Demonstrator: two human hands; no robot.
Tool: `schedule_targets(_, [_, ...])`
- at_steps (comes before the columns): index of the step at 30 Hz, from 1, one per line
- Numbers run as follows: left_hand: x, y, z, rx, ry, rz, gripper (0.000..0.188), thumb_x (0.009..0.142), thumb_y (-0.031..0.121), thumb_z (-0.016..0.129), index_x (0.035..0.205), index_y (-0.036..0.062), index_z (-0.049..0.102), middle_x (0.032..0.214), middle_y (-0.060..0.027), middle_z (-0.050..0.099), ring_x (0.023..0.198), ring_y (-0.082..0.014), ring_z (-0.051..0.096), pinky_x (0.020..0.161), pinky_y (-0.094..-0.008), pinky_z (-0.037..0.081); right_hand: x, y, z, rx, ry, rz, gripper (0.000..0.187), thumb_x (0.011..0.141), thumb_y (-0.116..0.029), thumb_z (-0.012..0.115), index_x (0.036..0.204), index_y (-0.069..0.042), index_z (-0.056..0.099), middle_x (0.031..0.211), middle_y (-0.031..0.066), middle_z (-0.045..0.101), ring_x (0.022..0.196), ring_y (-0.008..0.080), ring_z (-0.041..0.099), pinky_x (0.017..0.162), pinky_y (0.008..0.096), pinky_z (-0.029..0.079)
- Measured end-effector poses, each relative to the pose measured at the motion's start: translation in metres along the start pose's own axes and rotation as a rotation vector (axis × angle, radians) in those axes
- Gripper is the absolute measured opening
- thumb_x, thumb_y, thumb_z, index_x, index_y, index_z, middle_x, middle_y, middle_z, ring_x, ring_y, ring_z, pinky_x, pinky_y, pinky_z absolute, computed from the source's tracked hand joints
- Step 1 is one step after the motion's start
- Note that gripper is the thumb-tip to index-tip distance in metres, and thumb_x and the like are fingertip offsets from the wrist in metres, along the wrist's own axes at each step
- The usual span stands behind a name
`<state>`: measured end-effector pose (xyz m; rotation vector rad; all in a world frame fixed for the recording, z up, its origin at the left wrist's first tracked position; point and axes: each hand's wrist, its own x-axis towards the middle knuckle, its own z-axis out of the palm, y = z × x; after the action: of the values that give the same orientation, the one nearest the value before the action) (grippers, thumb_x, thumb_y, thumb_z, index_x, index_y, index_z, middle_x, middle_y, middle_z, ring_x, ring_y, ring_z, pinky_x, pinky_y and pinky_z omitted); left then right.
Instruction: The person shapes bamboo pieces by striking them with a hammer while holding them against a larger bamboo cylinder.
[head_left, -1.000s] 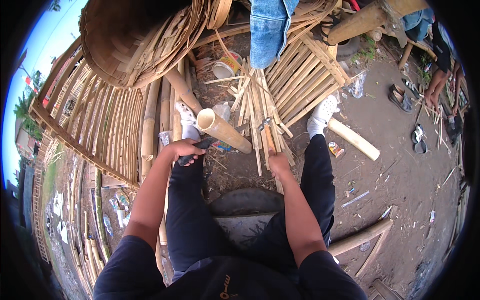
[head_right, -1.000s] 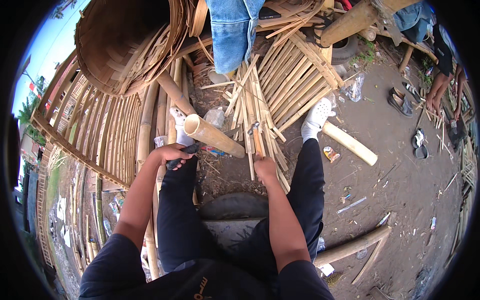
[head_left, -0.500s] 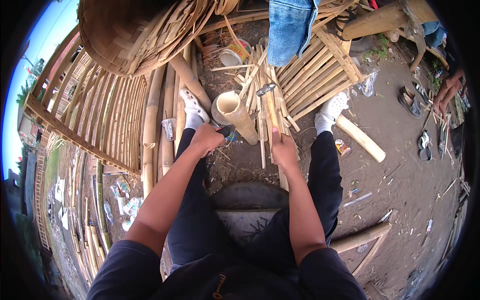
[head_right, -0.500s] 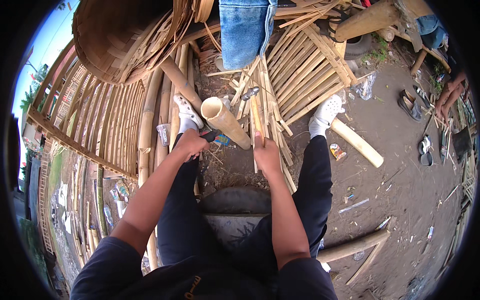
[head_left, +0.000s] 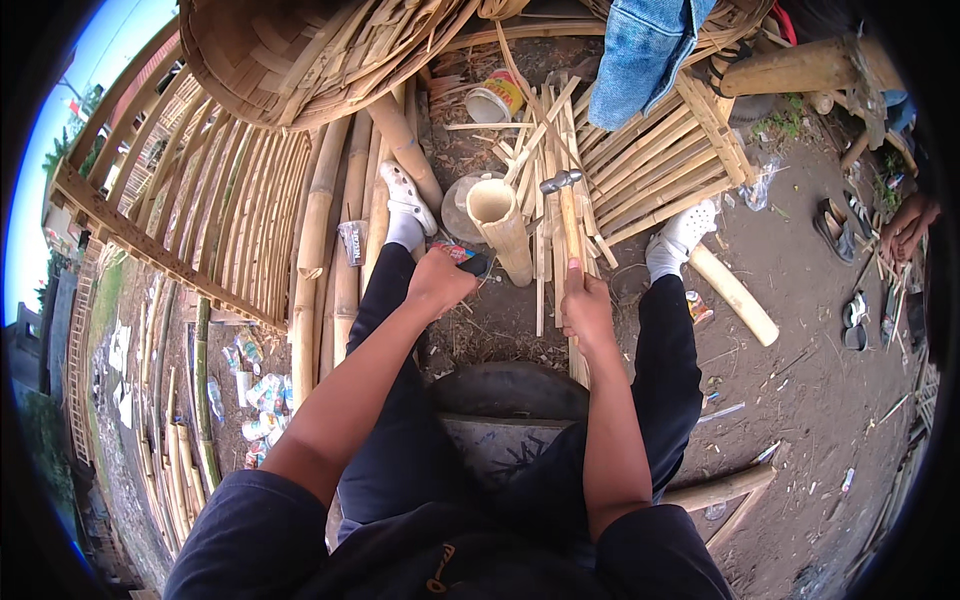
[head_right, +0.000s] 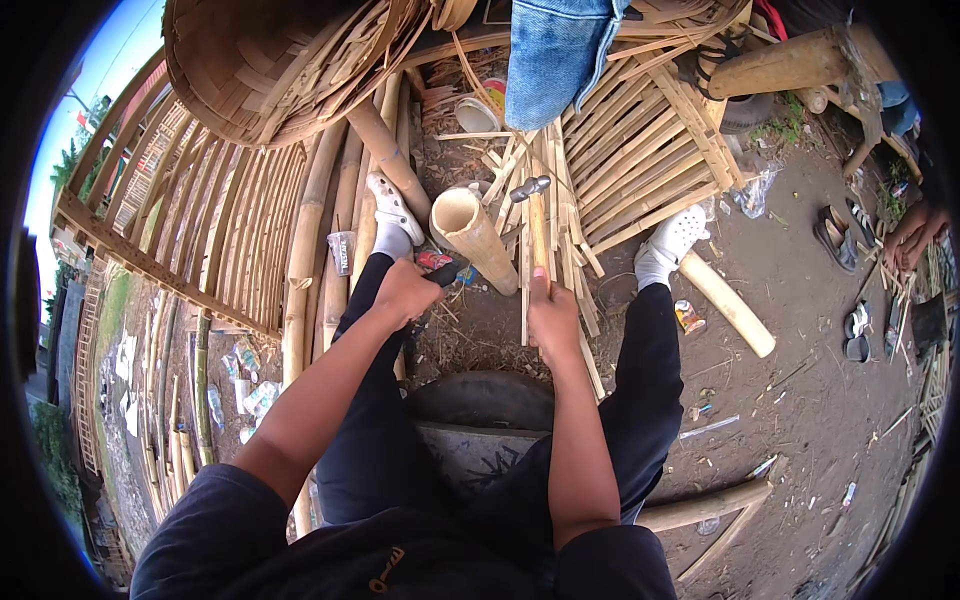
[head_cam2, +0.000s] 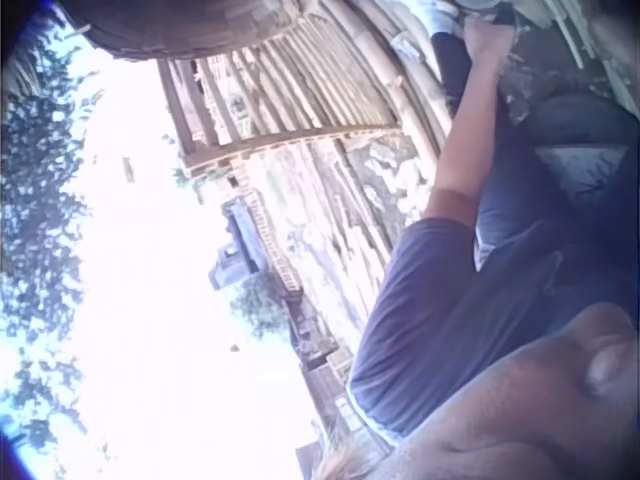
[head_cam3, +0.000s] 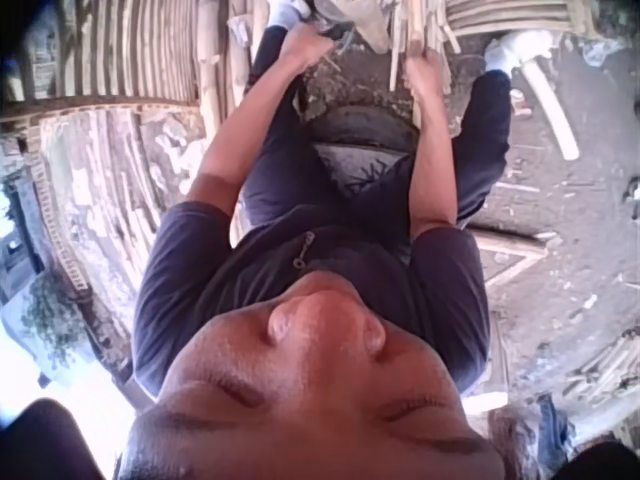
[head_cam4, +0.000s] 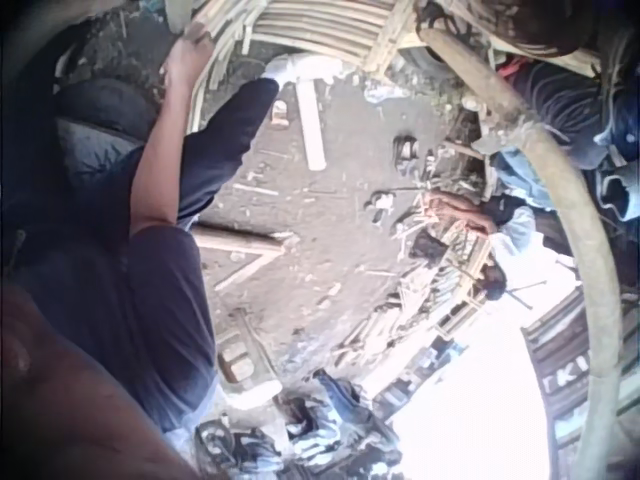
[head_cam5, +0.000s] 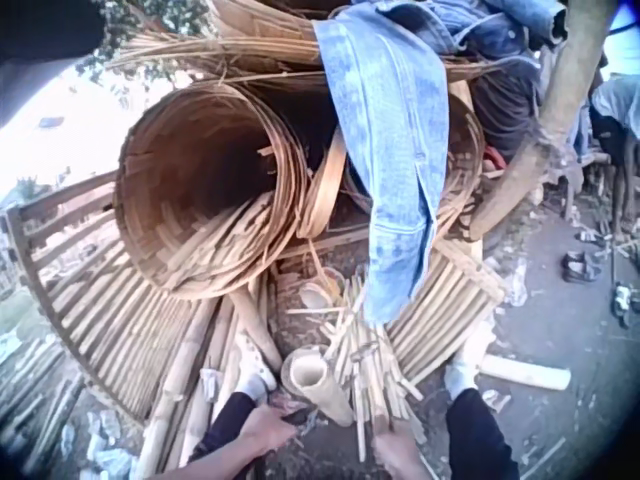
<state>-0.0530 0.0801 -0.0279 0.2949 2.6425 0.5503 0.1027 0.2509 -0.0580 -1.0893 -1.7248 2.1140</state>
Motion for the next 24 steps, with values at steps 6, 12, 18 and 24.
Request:
schedule_targets(6, [0.001,-0.010,0.002,-0.061,-0.001,-0.020,0.029,0.064,0.018,0.066,0.082,-0.0043,0.069,0.077,-0.0232,0.068,0.078,-0.0346,0.069,0.073,-0.0414,0.054,-0.004,-0.004,0.001,0.043,-0.029,0.003,0.046,0.099,-0.047,0.047,0.070,-0.011,0.041,0.051,-0.0044,0.034,0.038,0.0062,0.030,0.034,0.0260,0.025])
schedule_targets(12, [0.004,-0.034,0.101,-0.189,0.110,0.048,0.027,0.067,0.017,0.063,0.085,-0.0011,0.070,0.081,-0.0260,0.067,0.084,-0.0404,0.066,0.077,-0.0449,0.053,-0.002,-0.003,0.004,-0.002,-0.042,0.021,0.046,0.099,-0.046,0.047,0.070,-0.011,0.041,0.051,-0.0038,0.035,0.038,0.0068,0.031,0.034,0.0266,0.026])
schedule_targets(18, [0.015,-0.048,0.143,-0.296,0.139,0.023,0.028,0.068,0.021,0.066,0.085,-0.0014,0.069,0.078,-0.0264,0.066,0.083,-0.0404,0.067,0.075,-0.0461,0.052,-0.005,-0.005,-0.008,-0.078,0.042,-0.001,0.047,0.099,-0.044,0.047,0.069,-0.009,0.043,0.050,-0.0031,0.036,0.037,0.0077,0.033,0.034,0.0279,0.028])
schedule_targets(24, [0.062,-0.053,0.106,-0.233,0.026,0.037,0.036,0.068,0.025,0.065,0.092,-0.0021,0.067,0.091,-0.0276,0.067,0.093,-0.0395,0.066,0.081,-0.0445,0.051,-0.019,-0.004,-0.016,-0.223,0.047,-0.205,0.050,0.100,-0.043,0.048,0.064,-0.008,0.045,0.048,-0.0031,0.037,0.035,0.0077,0.035,0.033,0.0282,0.028])
